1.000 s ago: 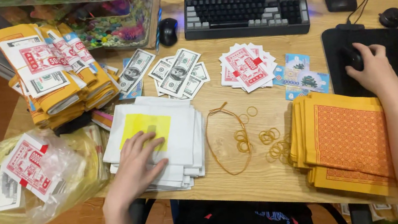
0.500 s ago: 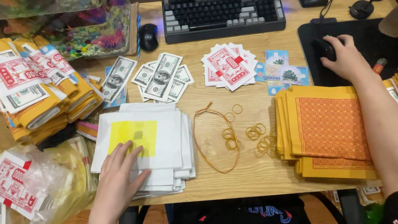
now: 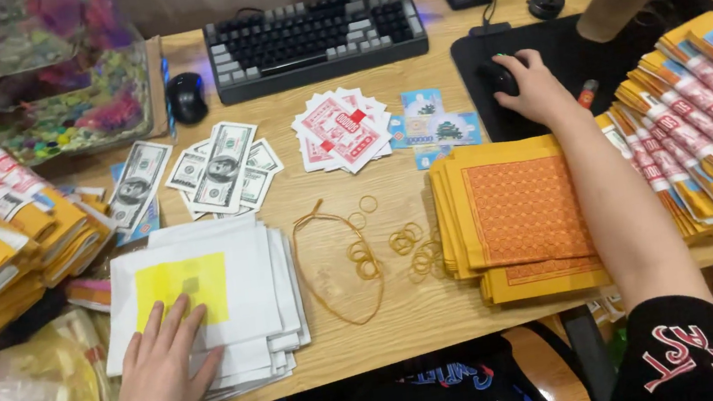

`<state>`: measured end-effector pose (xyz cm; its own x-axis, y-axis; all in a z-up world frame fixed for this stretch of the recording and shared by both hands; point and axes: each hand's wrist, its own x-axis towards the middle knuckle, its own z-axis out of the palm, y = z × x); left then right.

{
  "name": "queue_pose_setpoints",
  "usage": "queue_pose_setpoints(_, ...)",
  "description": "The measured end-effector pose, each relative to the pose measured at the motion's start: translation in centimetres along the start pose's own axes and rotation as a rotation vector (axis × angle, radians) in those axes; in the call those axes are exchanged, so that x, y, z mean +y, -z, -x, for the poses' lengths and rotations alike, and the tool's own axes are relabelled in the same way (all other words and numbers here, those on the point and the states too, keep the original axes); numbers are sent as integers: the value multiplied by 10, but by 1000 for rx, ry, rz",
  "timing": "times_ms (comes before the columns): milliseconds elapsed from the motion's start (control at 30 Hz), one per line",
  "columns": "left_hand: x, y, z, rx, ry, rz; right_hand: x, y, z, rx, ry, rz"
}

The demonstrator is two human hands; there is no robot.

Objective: The person places stacks of paper money into yellow envelopes, folds the envelopes shut, and secures them with rubber bands. The person repeats this process for multiple envelopes, handling both US dollar and red paper money designs.

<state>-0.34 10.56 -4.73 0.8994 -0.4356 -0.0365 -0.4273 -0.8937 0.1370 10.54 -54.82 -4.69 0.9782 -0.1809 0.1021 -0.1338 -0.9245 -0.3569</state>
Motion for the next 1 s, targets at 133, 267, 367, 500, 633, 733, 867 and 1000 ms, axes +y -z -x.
queue_pose_setpoints(133,-10,-11,-4,-76,-35,-13,-41,27,15,-125,-171,-78)
queue_pose_setpoints(267,-11,-23,-10,-60,-41,-155,-11,37,8,32,-80,-251)
queue_pose_setpoints(367,-8,-18,-12,-12,-79,-152,12,60,12,266,25,-1134)
queue_pose_setpoints(500,8,10,-14,36,-118,-72,-11,113,57,378,386,-1609)
queue_pose_setpoints(633,7,20,-16,57,-98,51,-53,125,104,310,-7,-912)
queue_pose_setpoints(733,4,38,-21,127,7,322,-73,109,156,-78,148,-517)
queue_pose_setpoints(867,-5,43,-34,124,277,288,-59,44,203,-262,345,-119)
queue_pose_setpoints(1000,-3,45,-34,141,226,471,-59,17,235,-202,529,226)
